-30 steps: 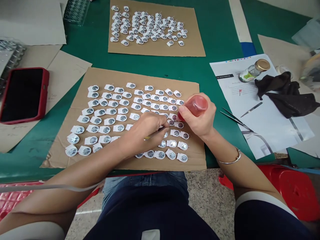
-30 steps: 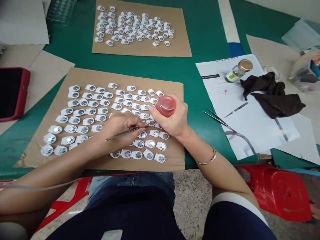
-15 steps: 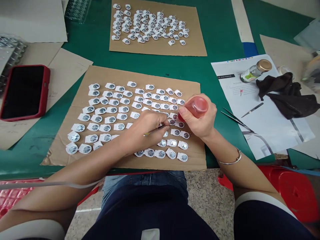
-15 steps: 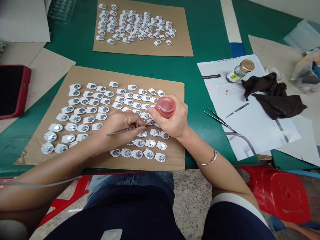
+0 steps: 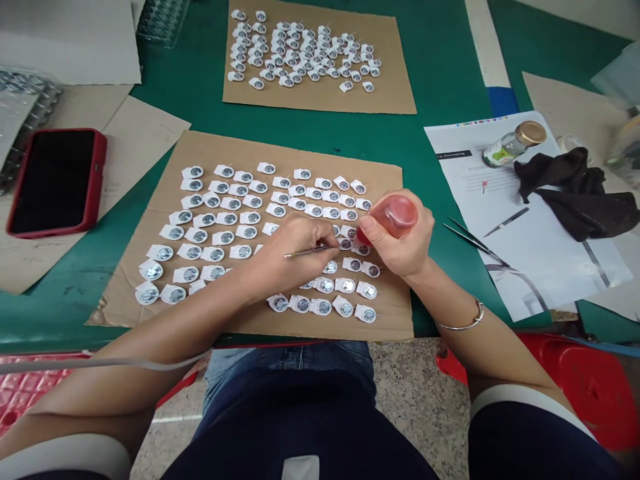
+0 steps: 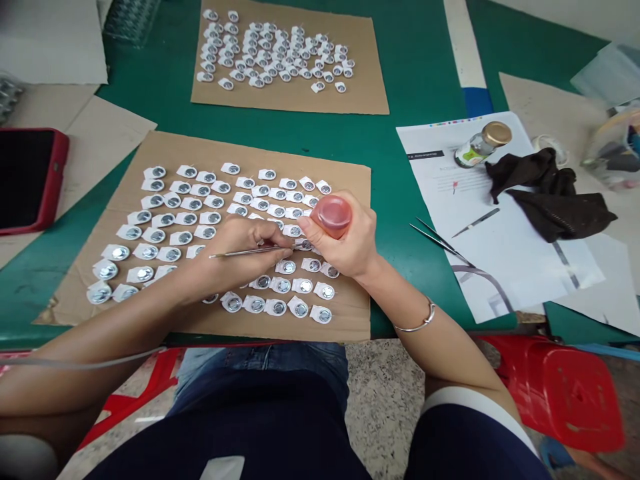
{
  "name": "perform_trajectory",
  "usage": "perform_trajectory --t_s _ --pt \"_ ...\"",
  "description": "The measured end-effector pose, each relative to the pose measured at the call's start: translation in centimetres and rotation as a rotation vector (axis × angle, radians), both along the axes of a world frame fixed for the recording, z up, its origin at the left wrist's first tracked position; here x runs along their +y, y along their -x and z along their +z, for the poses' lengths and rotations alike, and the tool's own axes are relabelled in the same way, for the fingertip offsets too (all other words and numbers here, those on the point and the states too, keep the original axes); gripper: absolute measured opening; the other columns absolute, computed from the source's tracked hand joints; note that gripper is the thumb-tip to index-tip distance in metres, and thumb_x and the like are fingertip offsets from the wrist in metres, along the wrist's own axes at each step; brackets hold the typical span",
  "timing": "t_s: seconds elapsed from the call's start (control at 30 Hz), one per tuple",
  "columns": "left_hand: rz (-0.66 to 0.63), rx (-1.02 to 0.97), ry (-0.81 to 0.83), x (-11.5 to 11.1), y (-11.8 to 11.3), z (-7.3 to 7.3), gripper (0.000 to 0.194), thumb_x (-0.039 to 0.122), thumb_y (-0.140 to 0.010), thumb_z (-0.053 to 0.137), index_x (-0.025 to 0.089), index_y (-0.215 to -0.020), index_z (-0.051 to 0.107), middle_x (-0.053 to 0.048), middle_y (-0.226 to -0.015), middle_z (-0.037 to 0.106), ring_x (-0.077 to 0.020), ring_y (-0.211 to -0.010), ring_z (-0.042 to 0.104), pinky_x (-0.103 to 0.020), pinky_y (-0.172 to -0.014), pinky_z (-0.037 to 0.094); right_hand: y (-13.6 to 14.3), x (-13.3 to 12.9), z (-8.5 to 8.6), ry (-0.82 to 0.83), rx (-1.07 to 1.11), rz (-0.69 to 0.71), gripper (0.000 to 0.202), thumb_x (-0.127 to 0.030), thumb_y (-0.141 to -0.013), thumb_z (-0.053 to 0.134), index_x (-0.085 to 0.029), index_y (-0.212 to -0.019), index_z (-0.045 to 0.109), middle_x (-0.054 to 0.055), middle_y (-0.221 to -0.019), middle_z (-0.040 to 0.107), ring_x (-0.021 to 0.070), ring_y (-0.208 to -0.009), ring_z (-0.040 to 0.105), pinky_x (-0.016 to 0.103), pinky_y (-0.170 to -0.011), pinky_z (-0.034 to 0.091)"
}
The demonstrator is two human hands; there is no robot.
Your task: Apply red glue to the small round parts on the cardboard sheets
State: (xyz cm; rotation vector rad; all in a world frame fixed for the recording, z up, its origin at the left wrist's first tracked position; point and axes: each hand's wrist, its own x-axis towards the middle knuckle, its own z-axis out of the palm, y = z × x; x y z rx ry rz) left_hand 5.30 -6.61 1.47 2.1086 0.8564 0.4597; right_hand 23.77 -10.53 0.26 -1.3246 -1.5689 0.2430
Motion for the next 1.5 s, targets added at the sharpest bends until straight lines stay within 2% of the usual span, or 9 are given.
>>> perform_trajectory --t_s 0.47,0.9,1.13,1.33,1.5 --pt "0.028 0.052 0.066 0.1 0.0 0.1 0.013 0.022 -0.075 0.057 0.018 -0.075 0.069 0.001 -0.068 0.067 -0.0103 -0.059 0.060 -0.022 -0.051 0.040 0.0 -0.1 0.0 -0.016 0.008 -0.014 0.023 -0.035 -0.068 0.069 -0.019 -0.077 0.055 0.001 -0.072 0.060 0.0143 -0.063 0.057 0.033 -0.058 0.048" --pt "0.036 0.034 0.060 0.2 0.1 0.0 0.012 0.021 -0.074 0.057 0.018 -0.071 0.068 0.001 -0.064 0.065 -0.0101 -0.057 0.058 -0.023 -0.051 0.039 0.1 -0.2 -0.1 0.036 0.002 -0.008 0.024 -0.039 -0.070 0.066 -0.020 -0.078 0.054 0.001 -0.072 0.060 0.0147 -0.064 0.056 0.034 -0.058 0.047" --pt "0.050 0.037 0.121 0.5 0.1 -0.2 0.011 0.023 -0.073 0.058 0.019 -0.071 0.068 0.001 -0.068 0.067 -0.0110 -0.060 0.060 -0.022 -0.050 0.040 0.1 -0.3 -0.4 0.040 0.006 -0.002 0.024 -0.038 -0.069 0.067 -0.020 -0.079 0.053 0.001 -0.072 0.060 0.0149 -0.064 0.056 0.034 -0.059 0.048" --pt "0.065 -0.012 0.241 0.7 0.0 -0.7 0.011 0.022 -0.072 0.058 0.019 -0.072 0.068 0.001 -0.067 0.067 -0.0101 -0.056 0.058 -0.022 -0.048 0.041 0.3 -0.2 -0.3 0.017 0.027 0.007 0.024 -0.036 -0.067 0.069 -0.021 -0.079 0.054 0.001 -0.071 0.060 0.0147 -0.063 0.057 0.033 -0.058 0.048" --pt "0.066 -0.024 0.242 1.0 -0.1 -0.9 0.009 0.022 -0.070 0.059 0.017 -0.067 0.066 0.001 -0.061 0.065 -0.0093 -0.053 0.057 -0.021 -0.047 0.040 0.5 -0.2 -0.3 0.008 0.030 0.008 0.024 -0.036 -0.068 0.069 -0.021 -0.079 0.054 0.000 -0.071 0.060 0.0145 -0.064 0.058 0.033 -0.058 0.049"
